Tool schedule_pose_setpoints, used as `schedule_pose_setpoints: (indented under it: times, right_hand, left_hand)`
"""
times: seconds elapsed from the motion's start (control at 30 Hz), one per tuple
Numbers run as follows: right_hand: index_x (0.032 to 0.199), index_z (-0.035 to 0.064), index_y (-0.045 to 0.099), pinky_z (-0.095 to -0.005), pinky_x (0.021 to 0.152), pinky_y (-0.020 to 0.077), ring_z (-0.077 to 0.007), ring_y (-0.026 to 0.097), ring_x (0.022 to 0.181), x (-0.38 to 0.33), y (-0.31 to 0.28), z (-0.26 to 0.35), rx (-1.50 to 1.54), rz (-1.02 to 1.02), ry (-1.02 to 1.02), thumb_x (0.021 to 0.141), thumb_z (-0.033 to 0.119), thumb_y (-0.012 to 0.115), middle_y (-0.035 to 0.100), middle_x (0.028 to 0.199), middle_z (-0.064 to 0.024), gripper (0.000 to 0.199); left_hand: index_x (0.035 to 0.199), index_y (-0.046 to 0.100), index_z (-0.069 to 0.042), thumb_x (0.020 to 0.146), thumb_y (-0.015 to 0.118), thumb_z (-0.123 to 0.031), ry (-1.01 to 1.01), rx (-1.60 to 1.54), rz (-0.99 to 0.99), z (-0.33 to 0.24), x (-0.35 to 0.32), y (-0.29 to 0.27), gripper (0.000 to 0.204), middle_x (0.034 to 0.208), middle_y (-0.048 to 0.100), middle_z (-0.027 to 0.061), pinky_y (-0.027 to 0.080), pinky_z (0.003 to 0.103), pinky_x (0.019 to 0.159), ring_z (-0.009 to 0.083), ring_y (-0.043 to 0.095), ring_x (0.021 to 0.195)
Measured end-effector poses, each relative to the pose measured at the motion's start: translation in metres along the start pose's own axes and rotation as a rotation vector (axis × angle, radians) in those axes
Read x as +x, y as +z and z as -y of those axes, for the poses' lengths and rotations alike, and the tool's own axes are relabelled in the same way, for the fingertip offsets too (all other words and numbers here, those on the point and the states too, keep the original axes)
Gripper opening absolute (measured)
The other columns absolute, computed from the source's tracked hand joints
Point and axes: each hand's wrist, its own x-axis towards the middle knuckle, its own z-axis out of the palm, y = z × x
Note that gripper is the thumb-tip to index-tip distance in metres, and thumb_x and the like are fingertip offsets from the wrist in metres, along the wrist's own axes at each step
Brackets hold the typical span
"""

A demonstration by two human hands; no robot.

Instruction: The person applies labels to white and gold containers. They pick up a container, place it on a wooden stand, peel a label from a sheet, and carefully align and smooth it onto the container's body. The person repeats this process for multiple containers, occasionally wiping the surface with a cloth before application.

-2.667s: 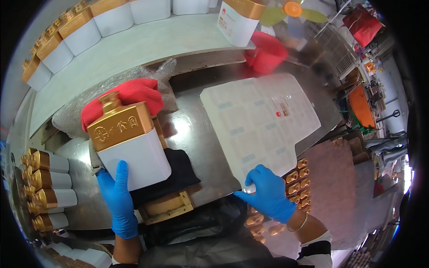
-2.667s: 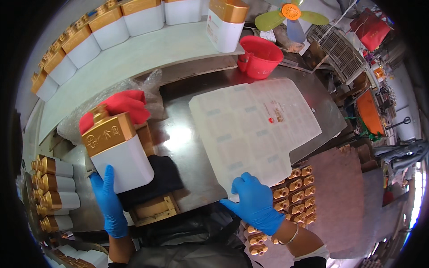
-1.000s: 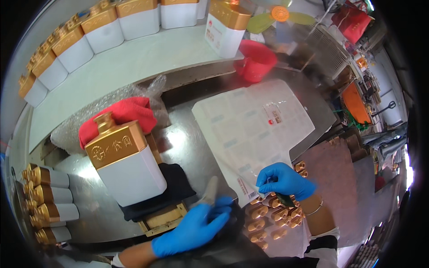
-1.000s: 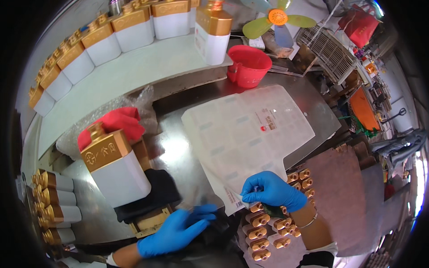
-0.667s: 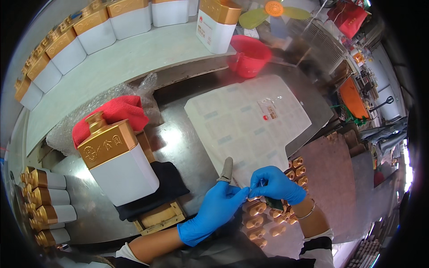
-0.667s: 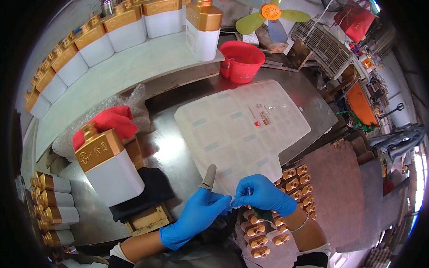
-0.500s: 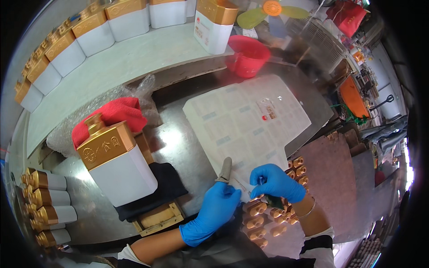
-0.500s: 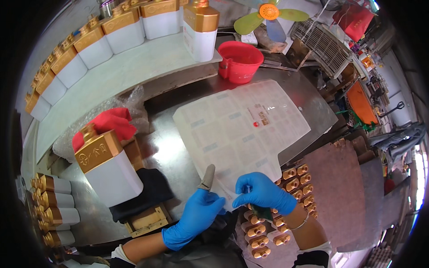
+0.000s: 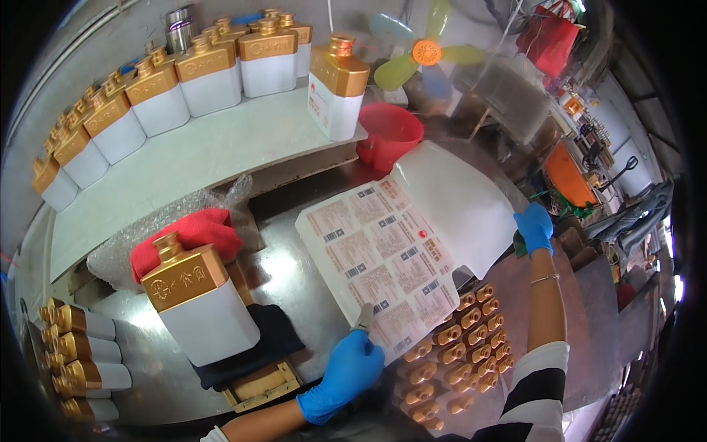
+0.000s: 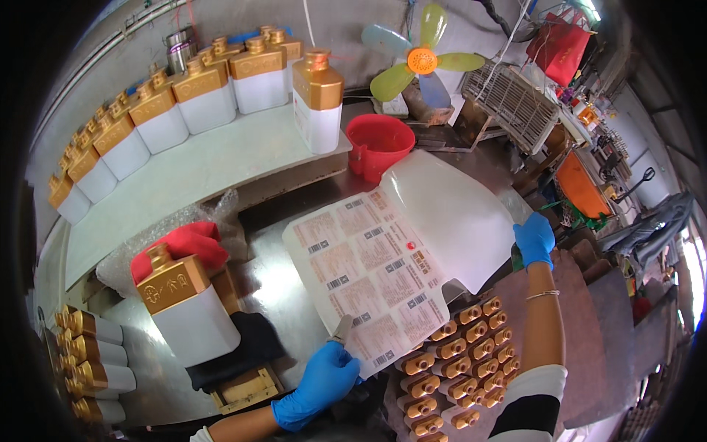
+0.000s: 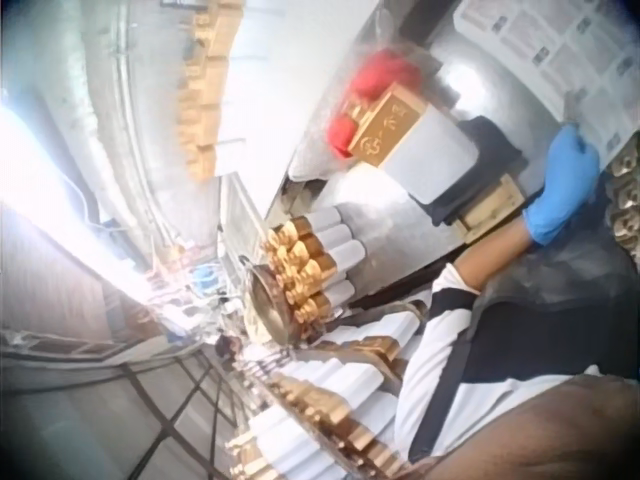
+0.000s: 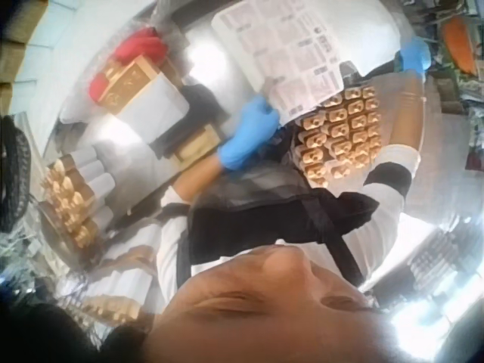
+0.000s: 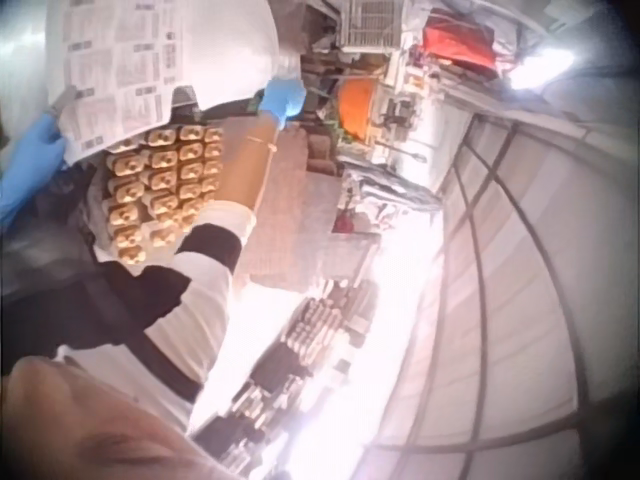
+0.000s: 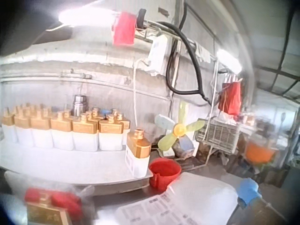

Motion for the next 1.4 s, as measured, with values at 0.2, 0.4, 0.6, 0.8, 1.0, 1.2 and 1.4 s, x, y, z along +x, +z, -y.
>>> schedule_pose_setpoints:
  times: [0.2, 0.4, 0.6, 0.8, 1.0, 1.2, 1.4]
  right_hand:
    - [0.122, 0.0107, 0.052, -0.0398, 0.082, 0.0473, -0.0292, 0.054, 0.106, -0.090, -0.071, 0.143, 0.521, -0.035, -0.595, 0.081, 0.052, 0.058, 0.057, 0.112, -0.0116, 0.058]
    - [0.106, 0.0066, 0.061, -0.0398, 0.076, 0.0497, -0.0283, 0.060, 0.095, -0.065, -0.053, 0.169, 0.080, 0.398, -0.441, 0.083, 0.042, 0.055, 0.062, 0.103, -0.0143, 0.043]
    - [0.109, 0.0161, 0.063, -0.0380, 0.070, 0.0507, -0.0315, 0.063, 0.077, -0.050, -0.099, 0.052, 0.334, -0.353, -0.315, 0.088, 0.020, 0.049, 0.066, 0.086, -0.0145, 0.026]
    - [0.109, 0.0029, 0.062, -0.0318, 0.072, 0.0472, -0.0214, 0.061, 0.074, -0.160, -0.159, -0.095, 0.687, -0.420, 0.106, 0.088, 0.010, 0.051, 0.063, 0.090, -0.0214, 0.025]
    - [0.091, 0.0012, 0.064, -0.0333, 0.068, 0.0489, -0.0195, 0.060, 0.074, -0.263, -0.044, -0.070, 0.846, 0.165, 0.161, 0.085, 0.008, 0.051, 0.065, 0.085, -0.0145, 0.016]
    - [0.094, 0.0035, 0.066, -0.0397, 0.084, 0.0455, -0.0386, 0.059, 0.090, -0.264, 0.088, 0.103, 1.196, 0.818, 0.024, 0.081, 0.028, 0.055, 0.062, 0.097, -0.0221, 0.029]
    - [0.121, 0.0057, 0.052, -0.0359, 0.095, 0.0400, -0.0286, 0.053, 0.109, -0.217, 0.235, 0.190, 2.440, 0.689, 0.818, 0.093, 0.035, 0.036, 0.055, 0.123, -0.0140, 0.044]
  left_hand:
    - [0.145, 0.004, -0.005, 0.087, 0.050, -0.014, -0.290, -0.132, 0.172, -0.028, -0.007, -0.021, 0.074, 0.074, 0.061, 0.0074, 0.049, 0.029, 0.065, 0.0160, 0.061, 0.069]
    - [0.141, 0.023, -0.001, 0.089, 0.052, -0.020, 0.108, 0.008, 0.135, -0.053, -0.036, -0.044, 0.063, 0.080, 0.063, 0.0113, 0.050, 0.030, 0.069, 0.0175, 0.062, 0.071]
    - [0.134, 0.038, 0.002, 0.089, 0.045, -0.006, 0.144, -0.096, -0.280, -0.096, -0.084, -0.093, 0.047, 0.095, 0.064, 0.0065, 0.045, 0.026, 0.080, 0.0159, 0.058, 0.085]
    - [0.094, 0.065, 0.005, 0.083, 0.046, -0.003, 0.290, 0.002, -0.906, -0.092, -0.095, -0.125, 0.023, 0.075, 0.063, 0.0103, 0.046, 0.030, 0.069, 0.0185, 0.057, 0.070]
    - [0.092, 0.064, 0.003, 0.086, 0.046, -0.003, 0.566, 0.633, -0.949, -0.087, -0.087, -0.145, 0.020, 0.094, 0.063, 0.0169, 0.047, 0.032, 0.076, 0.0228, 0.058, 0.086]
    - [0.093, 0.064, 0.003, 0.087, 0.046, -0.003, 0.540, 0.541, -1.035, -0.100, -0.075, -0.144, 0.020, 0.098, 0.062, 0.0180, 0.046, 0.032, 0.078, 0.0238, 0.057, 0.090]
    - [0.093, 0.063, 0.003, 0.087, 0.046, -0.002, 0.513, 0.464, -1.083, -0.100, -0.071, -0.156, 0.020, 0.102, 0.061, 0.0192, 0.046, 0.033, 0.080, 0.0247, 0.056, 0.094]
